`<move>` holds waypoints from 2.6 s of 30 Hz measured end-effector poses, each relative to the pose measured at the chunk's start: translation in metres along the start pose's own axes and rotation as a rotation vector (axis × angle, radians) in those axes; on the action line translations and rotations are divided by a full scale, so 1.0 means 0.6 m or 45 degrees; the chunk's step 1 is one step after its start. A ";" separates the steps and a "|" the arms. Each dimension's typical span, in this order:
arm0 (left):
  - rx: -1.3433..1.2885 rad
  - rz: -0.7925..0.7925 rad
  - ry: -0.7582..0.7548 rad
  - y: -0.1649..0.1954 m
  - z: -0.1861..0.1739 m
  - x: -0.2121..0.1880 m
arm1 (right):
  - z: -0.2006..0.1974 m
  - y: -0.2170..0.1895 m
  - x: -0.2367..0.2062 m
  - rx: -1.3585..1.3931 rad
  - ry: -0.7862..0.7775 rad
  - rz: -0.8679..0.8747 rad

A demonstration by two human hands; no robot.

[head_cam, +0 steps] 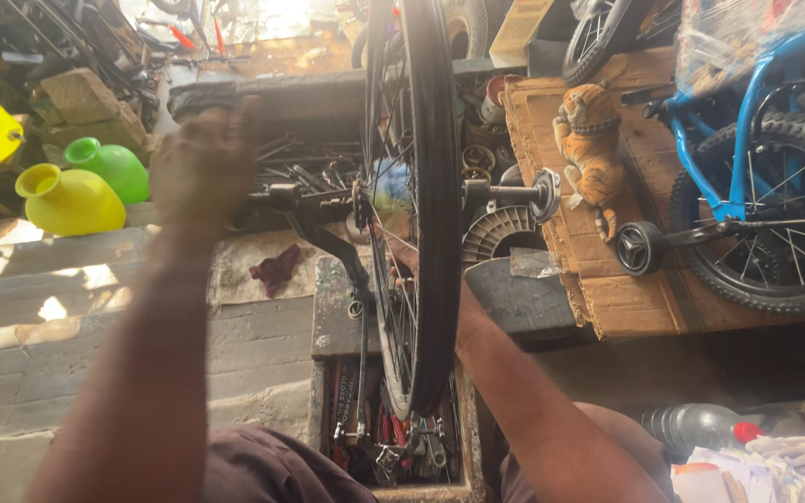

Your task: The person sits on the floor of a bicycle repair shop working on a bicycle wheel held in a repair stand, adjusting the hub and spokes by hand and picking small parts from a toolbox, then removes the wheel from the stand and continues working on the hub with a small red tool.

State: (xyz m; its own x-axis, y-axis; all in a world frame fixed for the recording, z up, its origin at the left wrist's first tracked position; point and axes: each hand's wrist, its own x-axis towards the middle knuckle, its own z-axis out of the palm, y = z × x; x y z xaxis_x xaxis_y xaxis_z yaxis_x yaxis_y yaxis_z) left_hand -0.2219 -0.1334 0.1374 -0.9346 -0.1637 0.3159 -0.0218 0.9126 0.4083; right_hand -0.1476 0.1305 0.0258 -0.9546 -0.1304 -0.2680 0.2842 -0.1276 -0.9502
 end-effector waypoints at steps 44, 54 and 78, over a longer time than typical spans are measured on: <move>-0.807 -0.258 -0.836 -0.120 -0.066 -0.050 | -0.003 0.000 0.001 0.031 -0.027 0.025; -0.674 -0.249 -0.695 -0.110 -0.051 -0.060 | 0.010 -0.020 -0.012 0.080 -0.028 0.093; -1.210 -0.120 -0.788 -0.099 -0.051 -0.063 | 0.000 -0.003 -0.001 0.017 0.022 0.014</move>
State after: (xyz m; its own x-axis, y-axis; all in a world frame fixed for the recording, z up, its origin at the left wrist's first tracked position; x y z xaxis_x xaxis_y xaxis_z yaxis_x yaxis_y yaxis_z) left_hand -0.1746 -0.1929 0.1278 -0.9640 0.2373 -0.1198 -0.0696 0.2095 0.9753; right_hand -0.1477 0.1305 0.0274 -0.9526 -0.1152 -0.2815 0.2960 -0.1394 -0.9449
